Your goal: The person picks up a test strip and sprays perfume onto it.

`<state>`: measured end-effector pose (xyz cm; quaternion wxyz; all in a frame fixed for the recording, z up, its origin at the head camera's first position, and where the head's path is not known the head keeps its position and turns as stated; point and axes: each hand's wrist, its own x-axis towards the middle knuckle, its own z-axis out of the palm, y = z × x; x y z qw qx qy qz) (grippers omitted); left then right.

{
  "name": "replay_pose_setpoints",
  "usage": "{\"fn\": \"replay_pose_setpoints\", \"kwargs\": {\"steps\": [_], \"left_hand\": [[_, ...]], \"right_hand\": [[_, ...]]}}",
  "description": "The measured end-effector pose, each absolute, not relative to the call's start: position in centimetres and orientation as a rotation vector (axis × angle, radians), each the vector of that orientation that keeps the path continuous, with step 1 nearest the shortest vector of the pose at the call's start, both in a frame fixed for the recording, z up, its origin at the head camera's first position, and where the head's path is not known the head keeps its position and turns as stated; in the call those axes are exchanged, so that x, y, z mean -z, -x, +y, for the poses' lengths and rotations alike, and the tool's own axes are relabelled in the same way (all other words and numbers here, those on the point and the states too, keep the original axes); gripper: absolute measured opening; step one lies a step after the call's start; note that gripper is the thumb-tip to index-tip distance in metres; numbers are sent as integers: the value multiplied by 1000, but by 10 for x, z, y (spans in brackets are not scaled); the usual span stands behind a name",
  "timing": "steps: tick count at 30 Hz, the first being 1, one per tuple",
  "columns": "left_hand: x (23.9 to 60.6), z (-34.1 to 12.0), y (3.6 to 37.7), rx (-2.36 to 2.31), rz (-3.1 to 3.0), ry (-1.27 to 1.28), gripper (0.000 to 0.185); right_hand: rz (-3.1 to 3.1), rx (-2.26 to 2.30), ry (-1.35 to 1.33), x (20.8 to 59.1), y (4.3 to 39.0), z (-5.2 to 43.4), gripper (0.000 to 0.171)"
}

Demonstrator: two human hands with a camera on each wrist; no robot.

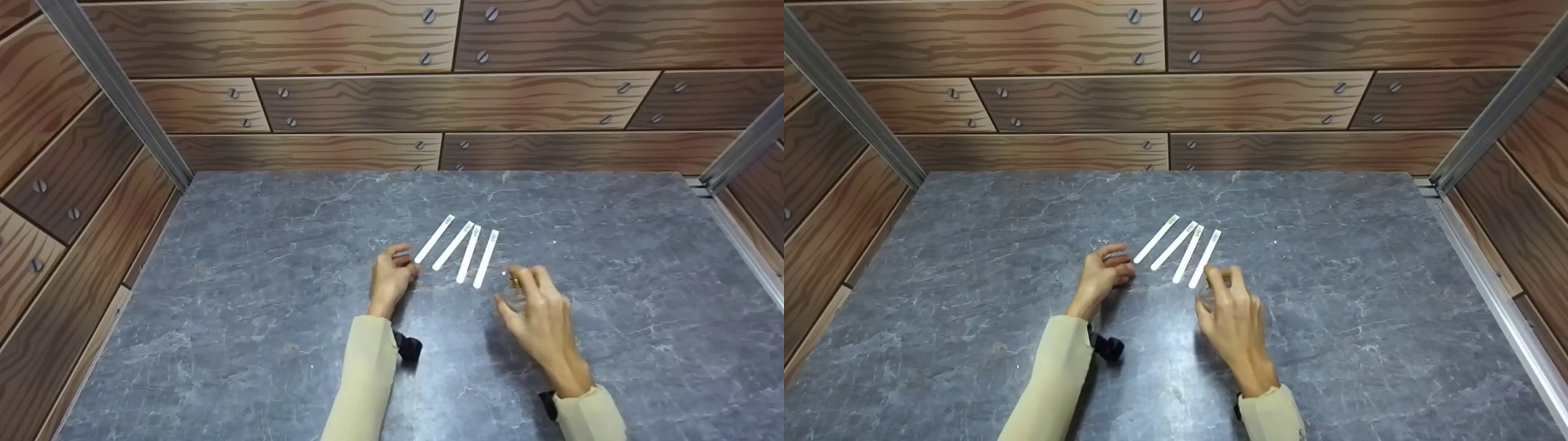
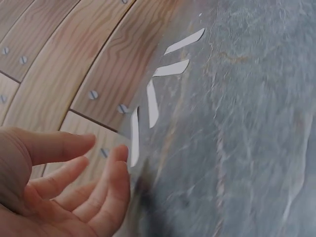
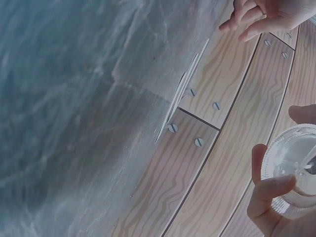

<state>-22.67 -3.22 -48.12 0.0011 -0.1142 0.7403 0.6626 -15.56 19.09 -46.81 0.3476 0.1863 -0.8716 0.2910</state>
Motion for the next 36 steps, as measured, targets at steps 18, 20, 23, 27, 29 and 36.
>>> {"fn": "replay_pose_setpoints", "kwargs": {"steps": [18,20,23,27,29,36], "left_hand": [[471,-59,185,-1842,2617,107,36],[472,-62,182,-1847,2647,81,36],[474,-67,177,-1852,2678,57,35],[474,-74,170,-1855,2693,61,34],[473,-77,167,-1854,2695,59,35],[475,-88,155,-1845,2749,17,35]], "right_hand": [[-2265,-752,-486,467,155,189,51],[-2268,-754,-488,466,155,189,51],[-2272,-753,-492,466,155,189,51],[-2275,-750,-498,466,156,189,51],[-2273,-750,-501,466,156,189,51],[-2255,-753,-502,466,155,189,50]]}}
